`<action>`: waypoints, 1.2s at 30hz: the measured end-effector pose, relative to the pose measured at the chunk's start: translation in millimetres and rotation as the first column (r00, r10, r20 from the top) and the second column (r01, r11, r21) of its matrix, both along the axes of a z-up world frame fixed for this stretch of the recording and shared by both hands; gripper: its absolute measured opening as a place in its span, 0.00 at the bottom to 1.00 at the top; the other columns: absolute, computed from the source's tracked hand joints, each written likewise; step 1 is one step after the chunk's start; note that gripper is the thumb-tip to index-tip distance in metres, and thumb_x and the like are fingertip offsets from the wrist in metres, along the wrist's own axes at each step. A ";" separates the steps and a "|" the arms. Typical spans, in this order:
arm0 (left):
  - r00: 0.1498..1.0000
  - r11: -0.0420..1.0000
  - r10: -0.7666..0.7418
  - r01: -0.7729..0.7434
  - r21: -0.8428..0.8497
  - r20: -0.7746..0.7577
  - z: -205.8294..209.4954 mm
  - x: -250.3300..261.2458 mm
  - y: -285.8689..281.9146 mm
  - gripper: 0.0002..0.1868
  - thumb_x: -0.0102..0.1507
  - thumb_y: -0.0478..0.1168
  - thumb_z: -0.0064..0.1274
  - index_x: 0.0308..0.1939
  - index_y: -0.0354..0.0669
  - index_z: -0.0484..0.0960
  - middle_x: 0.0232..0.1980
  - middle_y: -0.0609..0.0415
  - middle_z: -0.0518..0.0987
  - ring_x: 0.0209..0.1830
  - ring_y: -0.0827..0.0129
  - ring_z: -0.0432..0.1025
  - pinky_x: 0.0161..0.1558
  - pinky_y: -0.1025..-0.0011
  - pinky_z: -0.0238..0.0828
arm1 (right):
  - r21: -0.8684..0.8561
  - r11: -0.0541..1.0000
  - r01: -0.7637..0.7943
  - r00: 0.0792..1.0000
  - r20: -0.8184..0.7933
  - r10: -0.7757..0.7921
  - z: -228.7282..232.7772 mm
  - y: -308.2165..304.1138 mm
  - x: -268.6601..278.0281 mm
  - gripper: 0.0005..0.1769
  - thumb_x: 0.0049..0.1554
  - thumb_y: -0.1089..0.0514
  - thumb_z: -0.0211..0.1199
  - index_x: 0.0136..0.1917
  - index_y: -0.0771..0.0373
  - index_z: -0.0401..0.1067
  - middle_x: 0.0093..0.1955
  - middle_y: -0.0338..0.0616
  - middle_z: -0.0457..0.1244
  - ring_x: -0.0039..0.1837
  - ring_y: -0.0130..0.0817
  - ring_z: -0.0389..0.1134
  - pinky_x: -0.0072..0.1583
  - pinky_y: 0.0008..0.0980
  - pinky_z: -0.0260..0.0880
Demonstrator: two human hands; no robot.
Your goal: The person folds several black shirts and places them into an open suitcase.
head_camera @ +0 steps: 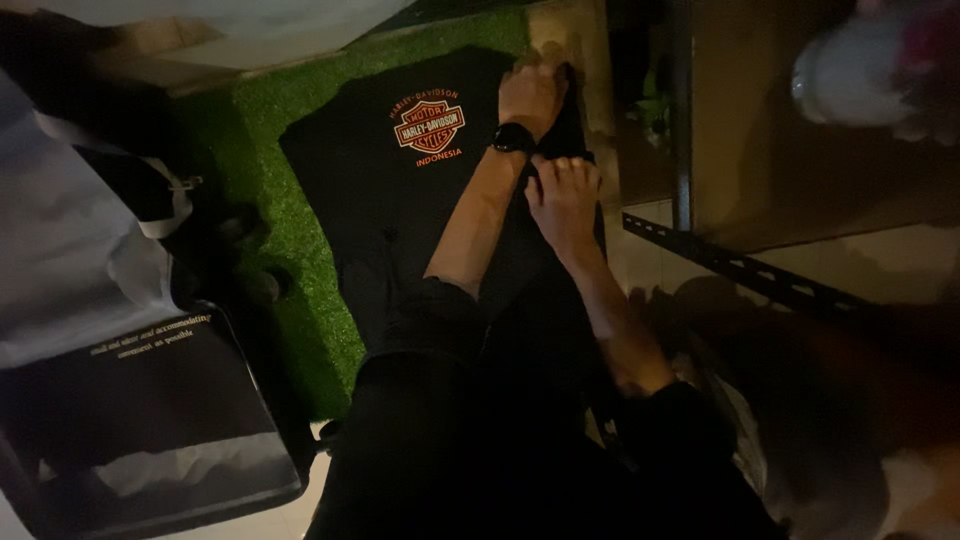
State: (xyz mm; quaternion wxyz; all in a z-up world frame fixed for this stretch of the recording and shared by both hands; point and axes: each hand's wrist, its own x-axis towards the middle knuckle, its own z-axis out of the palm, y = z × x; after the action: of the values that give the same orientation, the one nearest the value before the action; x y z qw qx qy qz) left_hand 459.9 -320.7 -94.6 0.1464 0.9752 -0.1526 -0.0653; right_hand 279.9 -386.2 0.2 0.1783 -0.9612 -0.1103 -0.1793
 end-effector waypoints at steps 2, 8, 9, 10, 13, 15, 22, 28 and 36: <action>0.995 0.998 0.056 -0.056 0.007 -0.087 -6.9 -5.8 -1.2 0.31 0.67 0.54 0.52 0.68 0.47 0.61 0.52 0.41 0.81 0.53 0.48 0.77 0.51 0.54 0.75 | 0.055 0.998 -0.032 0.999 -0.021 0.033 -8.6 -0.6 -7.3 0.16 0.59 0.62 0.71 0.59 0.63 0.73 0.50 0.45 0.61 0.54 0.44 0.63 0.58 0.47 0.63; 0.968 0.992 0.116 -0.124 -0.022 -0.224 3.2 -11.0 22.7 0.45 0.67 0.57 0.52 0.78 0.42 0.47 0.51 0.37 0.82 0.43 0.46 0.80 0.41 0.55 0.78 | 0.121 0.935 -0.334 0.934 -0.093 0.346 -27.3 -6.6 -21.0 0.21 0.51 0.64 0.71 0.57 0.57 0.72 0.59 0.47 0.61 0.53 0.44 0.64 0.53 0.42 0.68; 0.935 0.991 0.116 -0.129 -0.017 -0.336 5.7 -9.0 26.6 0.43 0.72 0.65 0.49 0.78 0.45 0.49 0.52 0.37 0.83 0.46 0.45 0.80 0.44 0.52 0.77 | 0.268 0.942 -0.202 0.970 -0.077 0.230 -28.0 -6.9 -21.7 0.22 0.57 0.66 0.68 0.64 0.58 0.71 0.62 0.48 0.59 0.54 0.43 0.65 0.54 0.40 0.68; 0.935 0.991 0.116 -0.130 -0.020 -0.334 6.6 -7.9 28.7 0.43 0.72 0.65 0.49 0.78 0.45 0.49 0.52 0.37 0.83 0.46 0.45 0.80 0.44 0.52 0.77 | 0.409 0.910 -0.068 0.991 -0.078 0.109 -26.7 -8.0 -21.2 0.23 0.64 0.69 0.65 0.71 0.58 0.71 0.65 0.49 0.58 0.56 0.42 0.65 0.54 0.39 0.67; 0.981 0.993 -0.085 0.070 -0.095 -0.173 4.1 -4.7 37.8 0.47 0.59 0.48 0.61 0.74 0.46 0.47 0.47 0.35 0.81 0.42 0.43 0.78 0.38 0.52 0.77 | -0.017 0.994 0.107 0.977 -0.181 -0.108 -8.9 -29.2 -22.3 0.32 0.50 0.62 0.70 0.69 0.60 0.70 0.57 0.54 0.59 0.58 0.55 0.63 0.61 0.53 0.61; 0.963 0.985 -0.061 0.016 -0.170 -0.264 6.4 1.1 37.3 0.34 0.68 0.41 0.57 0.73 0.49 0.56 0.49 0.38 0.84 0.49 0.42 0.79 0.45 0.51 0.78 | -0.022 0.999 0.047 0.973 -0.224 -0.051 -4.2 -32.2 -22.8 0.28 0.53 0.61 0.69 0.67 0.59 0.72 0.58 0.50 0.61 0.60 0.53 0.63 0.64 0.53 0.60; 0.995 0.978 0.104 -0.101 -0.182 0.006 39.1 -28.6 29.8 0.36 0.57 0.38 0.59 0.68 0.56 0.62 0.65 0.46 0.74 0.67 0.50 0.68 0.62 0.53 0.67 | -0.015 0.998 -0.067 0.954 -0.294 0.060 -5.0 -45.4 -19.1 0.19 0.55 0.64 0.69 0.61 0.56 0.78 0.50 0.46 0.63 0.55 0.46 0.62 0.59 0.46 0.60; 0.979 0.968 -0.020 0.070 -0.241 0.204 59.2 -96.0 56.3 0.24 0.62 0.45 0.57 0.61 0.49 0.75 0.58 0.38 0.70 0.58 0.46 0.64 0.57 0.49 0.62 | 0.170 0.966 -0.194 0.950 -0.212 0.228 6.4 -40.5 -17.5 0.21 0.52 0.66 0.65 0.59 0.56 0.79 0.44 0.48 0.60 0.50 0.44 0.63 0.52 0.44 0.60; 0.936 0.868 0.351 -0.340 -0.361 -0.039 34.4 -87.0 84.7 0.18 0.70 0.45 0.53 0.61 0.42 0.75 0.57 0.45 0.74 0.56 0.50 0.70 0.57 0.53 0.68 | 0.382 0.922 0.065 0.973 -0.231 0.028 2.7 -47.2 61.9 0.17 0.68 0.61 0.54 0.69 0.59 0.70 0.61 0.58 0.61 0.60 0.56 0.65 0.57 0.49 0.69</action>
State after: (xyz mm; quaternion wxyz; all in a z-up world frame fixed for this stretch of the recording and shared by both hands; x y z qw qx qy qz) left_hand 372.9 -236.0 -60.2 0.3307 0.9436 0.0127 0.0049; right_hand 341.8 -433.4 2.8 0.3745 -0.9223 -0.0420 -0.0858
